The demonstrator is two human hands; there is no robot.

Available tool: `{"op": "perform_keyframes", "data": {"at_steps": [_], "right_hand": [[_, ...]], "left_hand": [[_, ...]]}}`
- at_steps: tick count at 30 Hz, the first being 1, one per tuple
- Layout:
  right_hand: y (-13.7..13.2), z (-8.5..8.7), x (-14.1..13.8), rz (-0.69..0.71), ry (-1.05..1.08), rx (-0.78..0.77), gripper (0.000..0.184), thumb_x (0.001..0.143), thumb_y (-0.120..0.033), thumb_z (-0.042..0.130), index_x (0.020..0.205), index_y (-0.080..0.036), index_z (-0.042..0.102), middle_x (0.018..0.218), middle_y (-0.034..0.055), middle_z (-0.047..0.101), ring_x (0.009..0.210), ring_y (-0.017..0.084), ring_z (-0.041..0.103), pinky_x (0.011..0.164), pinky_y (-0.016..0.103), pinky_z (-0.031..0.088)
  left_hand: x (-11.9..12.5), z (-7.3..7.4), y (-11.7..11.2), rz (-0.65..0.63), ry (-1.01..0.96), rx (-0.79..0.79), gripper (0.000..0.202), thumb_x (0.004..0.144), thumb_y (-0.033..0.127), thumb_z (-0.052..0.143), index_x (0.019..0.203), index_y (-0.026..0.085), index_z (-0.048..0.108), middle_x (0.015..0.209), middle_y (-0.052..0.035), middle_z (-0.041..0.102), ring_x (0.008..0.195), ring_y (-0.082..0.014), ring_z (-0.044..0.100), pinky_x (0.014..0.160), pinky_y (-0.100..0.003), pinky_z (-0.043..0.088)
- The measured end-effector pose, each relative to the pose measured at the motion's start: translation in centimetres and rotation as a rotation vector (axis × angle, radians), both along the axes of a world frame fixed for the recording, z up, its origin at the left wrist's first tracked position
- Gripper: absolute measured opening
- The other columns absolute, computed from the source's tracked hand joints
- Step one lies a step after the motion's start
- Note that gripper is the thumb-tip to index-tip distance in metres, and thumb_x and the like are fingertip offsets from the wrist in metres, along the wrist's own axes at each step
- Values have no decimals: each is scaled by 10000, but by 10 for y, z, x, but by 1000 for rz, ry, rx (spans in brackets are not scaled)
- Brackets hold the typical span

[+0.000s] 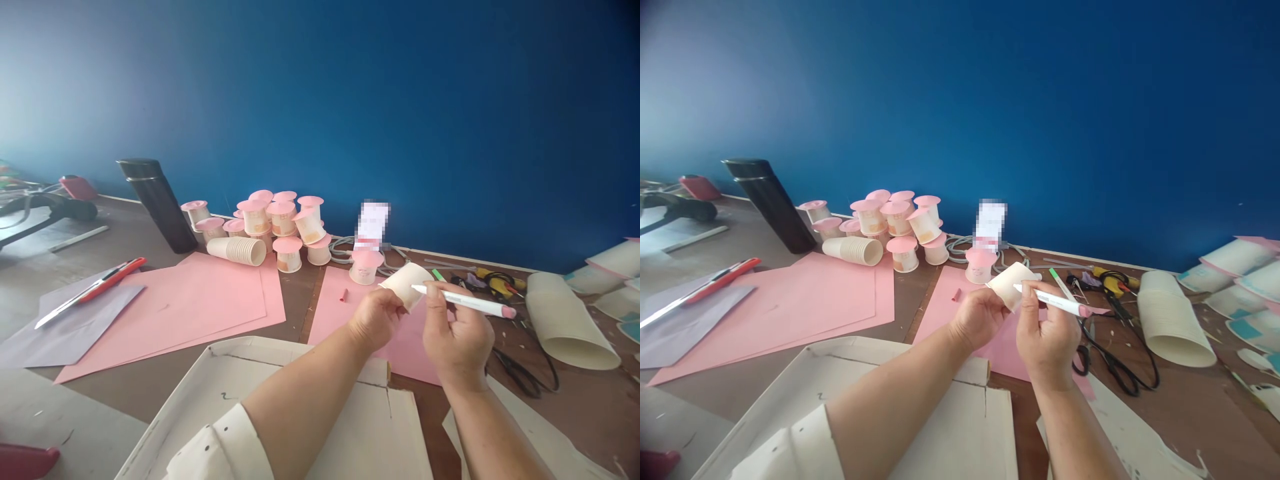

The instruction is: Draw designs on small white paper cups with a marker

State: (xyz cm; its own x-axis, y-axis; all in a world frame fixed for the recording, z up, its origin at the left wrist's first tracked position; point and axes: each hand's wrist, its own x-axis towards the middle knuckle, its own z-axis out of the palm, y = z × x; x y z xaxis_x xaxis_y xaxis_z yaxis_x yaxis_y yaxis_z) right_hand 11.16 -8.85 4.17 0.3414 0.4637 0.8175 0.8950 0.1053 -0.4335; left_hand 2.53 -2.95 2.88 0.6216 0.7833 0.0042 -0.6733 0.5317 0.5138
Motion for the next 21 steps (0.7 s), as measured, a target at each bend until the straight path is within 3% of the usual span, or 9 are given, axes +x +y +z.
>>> {"op": "perform_keyframes", "data": {"at_steps": [16,21], "right_hand": [[2,-2,2,-5,-31,5,199,859,-295,516,882,-156,658,848,77,689,736,165,623,702,270,464],[0,2,3,-35,65,109,213,860,-281,509,934,-146,657,882,91,684,807,185,634,731,285,471]], "left_hand": [[1,-1,0,4,-67,-62,398,562,53,493,924,108,649,963,-74,656,898,-164,583,788,-246,419],[0,-3,1,-14,-89,-80,417,578,62,506,968,115,642,1040,-86,652,961,-184,583,800,-257,435]]}}
